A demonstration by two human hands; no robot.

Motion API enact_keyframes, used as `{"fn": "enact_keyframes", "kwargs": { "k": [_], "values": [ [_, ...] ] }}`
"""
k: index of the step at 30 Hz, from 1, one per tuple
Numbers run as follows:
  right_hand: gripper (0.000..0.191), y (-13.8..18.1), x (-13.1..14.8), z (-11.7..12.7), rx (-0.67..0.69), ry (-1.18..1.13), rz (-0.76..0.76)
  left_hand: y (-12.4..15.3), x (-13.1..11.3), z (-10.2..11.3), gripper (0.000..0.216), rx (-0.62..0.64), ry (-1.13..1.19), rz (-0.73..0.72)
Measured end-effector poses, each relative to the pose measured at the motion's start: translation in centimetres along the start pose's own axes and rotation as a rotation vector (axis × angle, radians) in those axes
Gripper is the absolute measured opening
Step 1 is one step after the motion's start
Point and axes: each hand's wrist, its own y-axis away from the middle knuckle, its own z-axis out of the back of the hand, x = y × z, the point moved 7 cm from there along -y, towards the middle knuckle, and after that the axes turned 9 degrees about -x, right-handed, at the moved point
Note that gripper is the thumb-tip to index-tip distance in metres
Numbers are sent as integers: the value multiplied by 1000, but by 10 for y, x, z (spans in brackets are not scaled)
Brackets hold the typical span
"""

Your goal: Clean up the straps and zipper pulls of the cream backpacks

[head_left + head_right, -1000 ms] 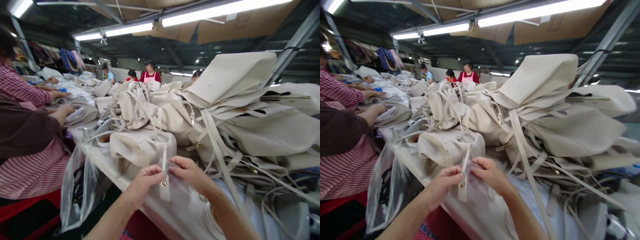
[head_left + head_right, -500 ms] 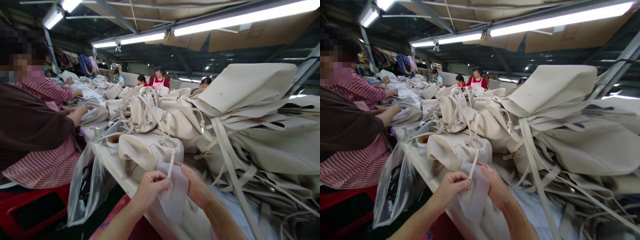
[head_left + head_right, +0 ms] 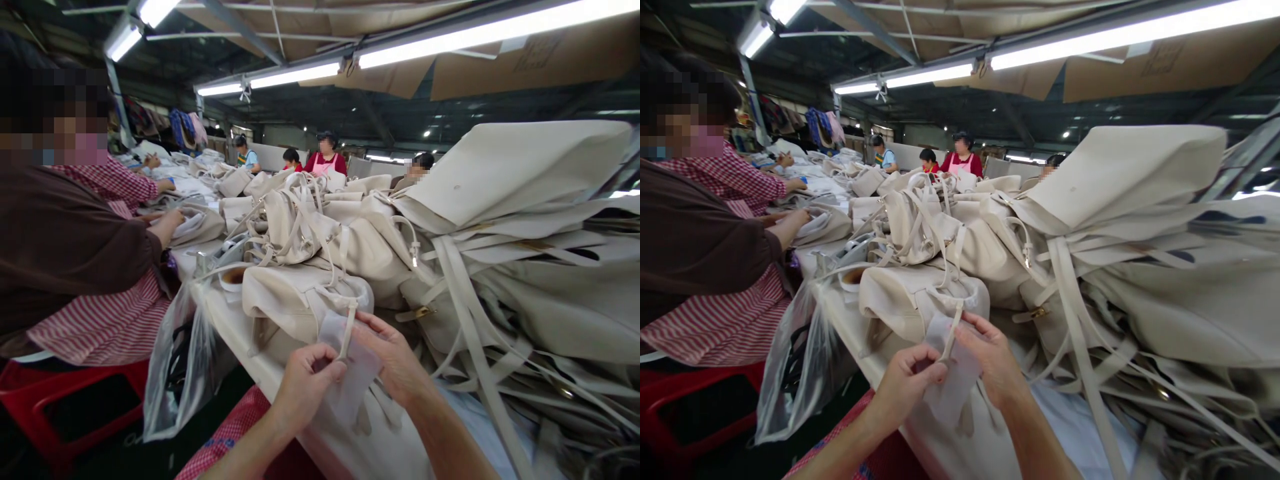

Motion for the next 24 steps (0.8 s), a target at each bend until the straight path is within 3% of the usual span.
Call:
{"fn": "enact_keyframes", "kwargs": {
  "k": [3, 6, 8, 12, 15, 20, 24],
  "values": [
    [60, 2, 2, -2, 9, 58, 0, 4, 0, 2, 13, -64, -22, -40],
    [61, 0, 4, -1, -35, 48, -7, 10, 9, 4, 60, -78, 117, 44],
    [60, -2, 6, 1, -43, 35, -8, 15, 20, 3, 78, -7, 198, 160],
    [58, -2, 10, 1, -13, 58, -34, 17, 33, 13, 51, 104, 266, 307],
    [55, 0, 10, 0, -4, 68, -67, 6, 37, 14, 44, 183, 435, 410],
    [52, 0, 9, -4, 28, 41, -96, -8, 46, -15, 29, 343, 550, 531],
    [53, -3, 10, 4, 13, 54, -106, -7, 43, -39, 33, 334, 530, 538]
  ]
}}
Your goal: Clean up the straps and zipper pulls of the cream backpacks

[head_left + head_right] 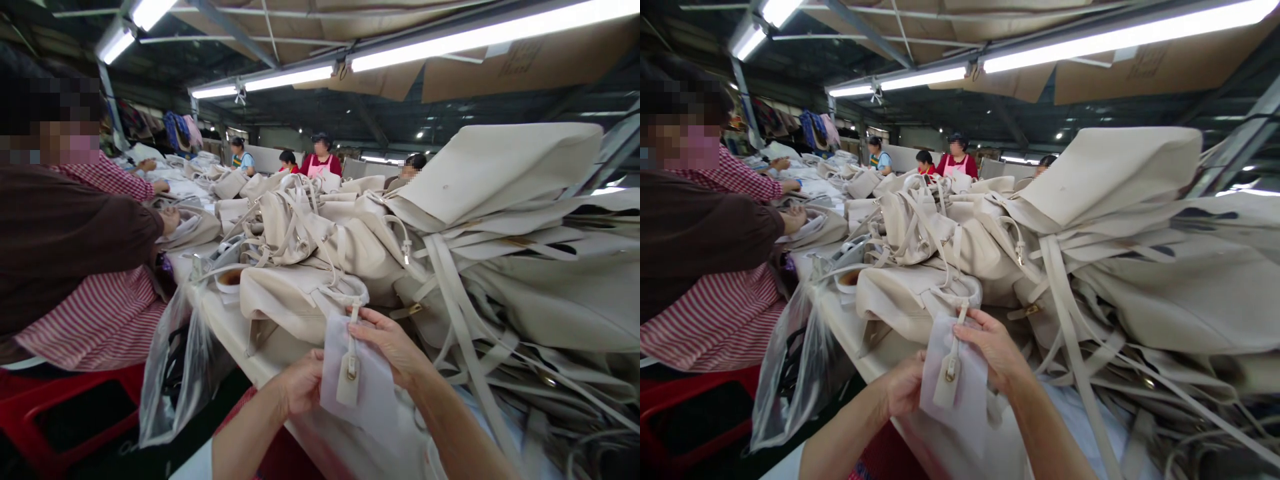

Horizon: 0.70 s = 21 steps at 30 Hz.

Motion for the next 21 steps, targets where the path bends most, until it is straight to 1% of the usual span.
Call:
{"fn": "enact_keyframes", "kwargs": {
  "k": [3, 5, 8, 11, 14, 18, 19, 21],
  "values": [
    [52, -1, 3, 10, -41, 34, 5, 3, -1, -17, 42, -21, 11, 16],
    [51, -1, 5, 14, -60, 59, 30, 5, -4, -25, 44, -55, 31, 1],
    [52, -1, 7, 16, -60, 93, 65, 9, -8, -31, 43, -110, 16, -42],
    [51, -3, 5, 16, -67, 146, 101, 11, -8, -37, 38, -109, -89, -92],
    [48, -4, 8, 21, -104, 220, 173, 10, -10, -38, 28, -109, -242, -198],
    [44, 3, 12, 33, -167, 272, 228, 8, -12, -31, 20, -182, -385, -309],
    [47, 5, 14, 36, -181, 316, 252, 9, -13, -29, 19, -202, -411, -338],
    [62, 10, 19, 38, -214, 442, 330, 10, -13, -28, 19, -222, -455, -386]
  ]
}}
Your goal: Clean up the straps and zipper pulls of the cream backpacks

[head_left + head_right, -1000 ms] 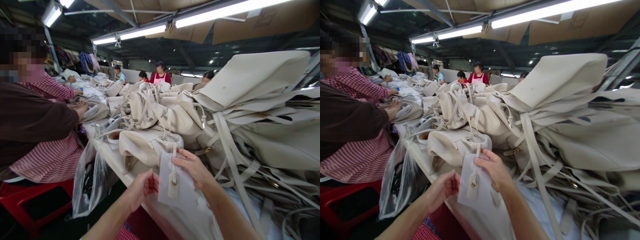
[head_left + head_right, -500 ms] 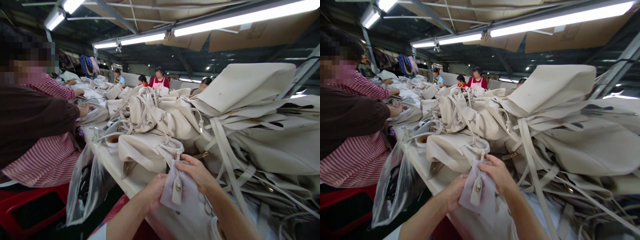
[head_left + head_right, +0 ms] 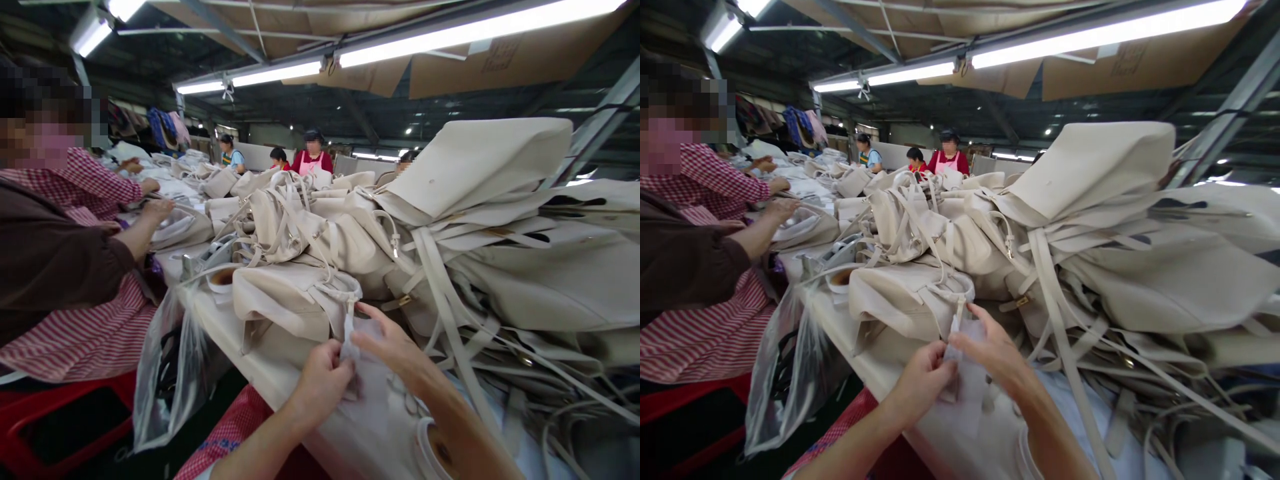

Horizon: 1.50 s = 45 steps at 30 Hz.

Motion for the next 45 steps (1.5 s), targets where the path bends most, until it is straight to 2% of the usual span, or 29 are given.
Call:
{"fn": "enact_keyframes", "kwargs": {
  "k": [2, 4, 7, 8, 11, 13, 16, 20, 23, 26, 28, 32, 34, 37, 40, 42, 45],
  "values": [
    [72, 0, 3, 3, -50, 74, 56, 4, 1, 0, 20, -4, -11, -11],
    [67, -1, 2, 1, -61, 56, 20, 10, 3, 4, 16, -32, -55, -33],
    [61, -3, -1, -4, -26, -45, -79, 30, 0, 22, 13, -139, -318, -203],
    [61, -3, -1, -5, -9, -76, -99, 39, -1, 26, 16, -140, -428, -277],
    [61, -2, -1, -6, 33, -148, -130, 62, -4, 32, 27, 2, -603, -415],
    [61, -1, -2, -5, 58, -186, -140, 64, -10, 40, 29, 16, -536, -373],
    [61, 0, -2, -6, 93, -213, -143, 40, -24, 42, 32, -24, -309, -182],
    [61, -1, 2, -8, 95, -162, -135, 1, -28, 4, 35, 187, -111, 27],
    [62, -3, 8, 3, 31, -95, -92, -14, -19, -17, 34, 178, -11, 125],
    [72, 8, 2, 21, -39, -186, -60, -16, -15, -25, 34, 79, 99, 146],
    [82, 26, -16, 31, -67, -318, -90, -13, -16, -27, 34, -4, 184, 138],
    [106, 69, -60, 24, -62, -390, -108, -10, -21, -30, 33, -101, 292, 87],
    [106, 81, -74, 21, -197, -362, -74, -9, -18, -33, 33, -126, 304, 92],
    [90, 87, -82, 18, -368, -324, -56, -7, -12, -35, 35, -146, 314, 118],
    [83, 89, -84, 16, -422, -342, -72, -7, -13, -36, 38, -143, 336, 119],
    [83, 95, -81, 15, -455, -387, 1, -8, -16, -35, 39, -149, 352, 120],
    [99, 101, -78, 8, -457, -413, 82, -8, -14, -36, 38, -155, 380, 161]
  ]
}}
